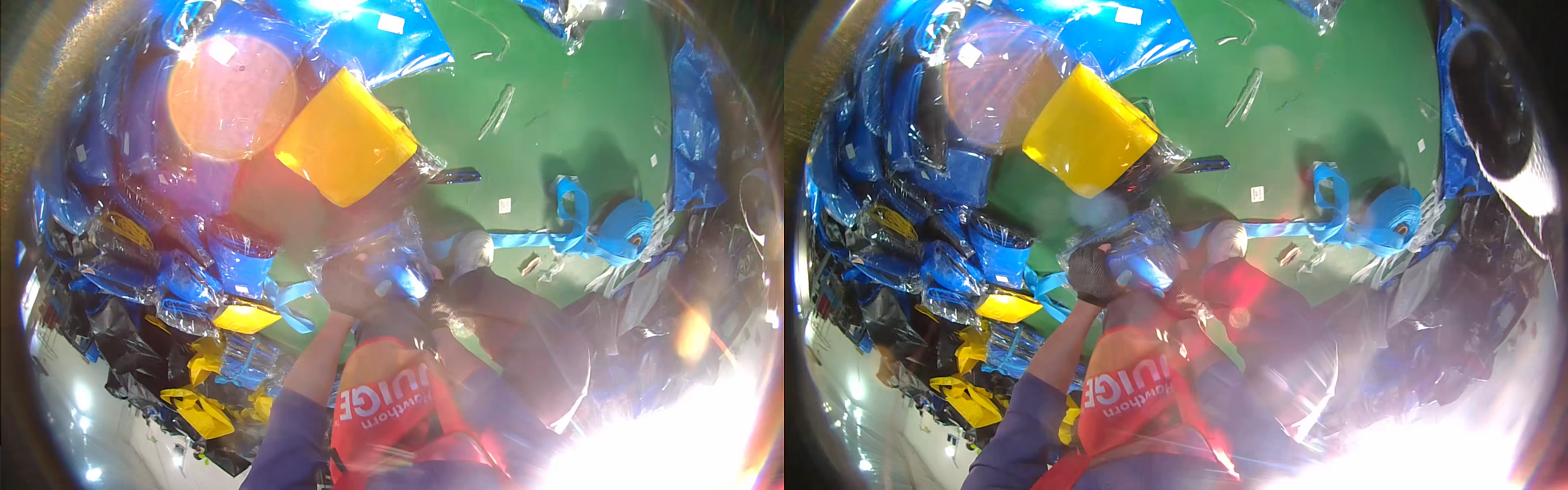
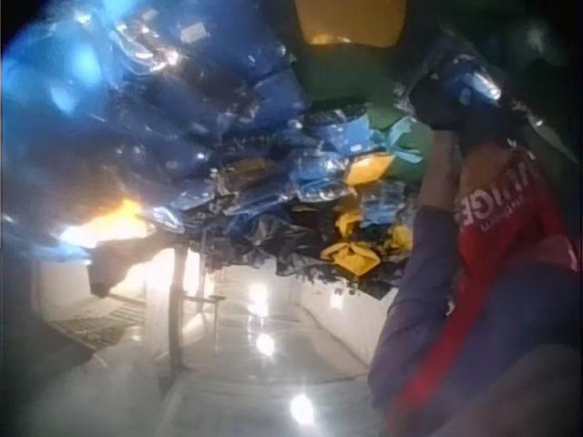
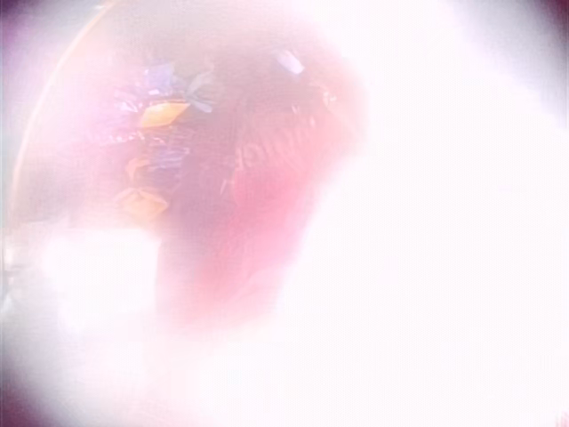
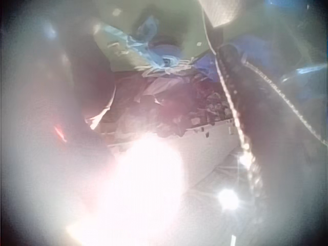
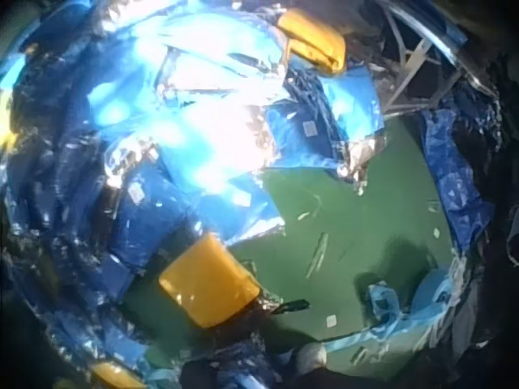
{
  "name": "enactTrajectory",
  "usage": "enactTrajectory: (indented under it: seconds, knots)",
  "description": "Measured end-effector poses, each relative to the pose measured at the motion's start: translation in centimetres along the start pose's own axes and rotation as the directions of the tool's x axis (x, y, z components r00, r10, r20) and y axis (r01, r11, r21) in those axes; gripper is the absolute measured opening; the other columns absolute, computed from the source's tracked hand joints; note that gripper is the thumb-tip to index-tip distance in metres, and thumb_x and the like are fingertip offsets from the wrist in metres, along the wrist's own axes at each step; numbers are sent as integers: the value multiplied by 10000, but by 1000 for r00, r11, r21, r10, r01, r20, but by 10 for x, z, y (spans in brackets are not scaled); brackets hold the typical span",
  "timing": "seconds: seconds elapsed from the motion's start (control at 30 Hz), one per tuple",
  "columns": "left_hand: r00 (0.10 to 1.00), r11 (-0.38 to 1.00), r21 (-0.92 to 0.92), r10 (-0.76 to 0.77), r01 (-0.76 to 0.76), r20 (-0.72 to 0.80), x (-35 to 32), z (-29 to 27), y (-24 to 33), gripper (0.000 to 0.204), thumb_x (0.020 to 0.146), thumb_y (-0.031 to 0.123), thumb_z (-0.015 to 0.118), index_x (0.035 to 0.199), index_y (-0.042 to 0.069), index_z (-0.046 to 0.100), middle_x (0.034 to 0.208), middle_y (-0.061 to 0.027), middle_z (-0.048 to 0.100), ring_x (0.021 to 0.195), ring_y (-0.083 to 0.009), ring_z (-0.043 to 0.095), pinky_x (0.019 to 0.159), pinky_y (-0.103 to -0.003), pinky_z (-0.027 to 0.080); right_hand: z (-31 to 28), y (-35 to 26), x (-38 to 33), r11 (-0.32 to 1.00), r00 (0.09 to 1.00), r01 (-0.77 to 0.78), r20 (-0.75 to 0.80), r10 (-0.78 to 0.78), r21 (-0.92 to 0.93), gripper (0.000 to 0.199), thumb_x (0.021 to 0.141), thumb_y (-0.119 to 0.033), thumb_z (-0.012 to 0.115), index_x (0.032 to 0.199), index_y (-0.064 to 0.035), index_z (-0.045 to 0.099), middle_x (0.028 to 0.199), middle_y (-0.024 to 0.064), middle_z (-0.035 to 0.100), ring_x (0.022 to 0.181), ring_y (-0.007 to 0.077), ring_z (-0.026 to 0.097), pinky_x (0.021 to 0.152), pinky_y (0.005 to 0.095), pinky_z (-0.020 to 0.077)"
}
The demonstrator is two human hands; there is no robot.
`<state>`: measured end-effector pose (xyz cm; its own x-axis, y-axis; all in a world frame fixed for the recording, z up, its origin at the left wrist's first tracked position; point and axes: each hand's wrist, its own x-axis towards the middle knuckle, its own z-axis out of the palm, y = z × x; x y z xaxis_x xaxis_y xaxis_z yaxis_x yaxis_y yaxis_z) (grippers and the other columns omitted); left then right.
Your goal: The person repeatedly picks up blue plastic-wrapped packages from a green table, wraps them with blue straps, and ties knots to secure them. The person handles multiple packages one at a time, placing each finished bundle back on the table.
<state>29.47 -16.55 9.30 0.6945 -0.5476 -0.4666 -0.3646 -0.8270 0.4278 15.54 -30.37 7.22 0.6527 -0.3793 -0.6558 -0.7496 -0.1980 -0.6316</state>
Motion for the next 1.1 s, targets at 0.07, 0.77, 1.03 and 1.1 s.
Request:
enactTrajectory:
  seconds: [0.07,0.77,1.03,1.1]
  knots:
    - [997,999,20,-29,30,-71,-8,3,-4,645,672,570,557,1057,52,540,963,-186,553,910,-362,508,825,-484,377,-12,-19,0,979,999,54,-1,-54,195,935,711,-563,592,1353,19,241,1198,238,466,1084,374,466,929,417,349]
    - [248,180,-710,-969,681,-7,-18,56,-51,336,882,234,426,1134,17,471,1095,-223,522,1020,-373,496,874,-402,381,32,-70,93,748,865,432,-2,-501,-504,193,692,-192,529,835,-88,607,761,108,576,720,311,548,654,409,441]
    - [321,189,-743,-946,642,37,-40,79,-61,342,857,176,457,1165,28,452,1160,-223,484,1084,-350,475,920,-389,368,30,-53,96,878,899,367,-125,-419,-307,302,801,-168,517,1083,-60,513,948,160,562,871,303,562,755,358,432]
    - [503,504,-568,-846,651,-174,-60,96,-82,345,854,125,448,1169,-12,422,1212,-260,426,1147,-363,412,962,-404,351,18,-28,100,983,935,180,-305,-181,-30,390,885,-380,448,1059,-35,500,954,121,546,843,266,532,784,353,418]
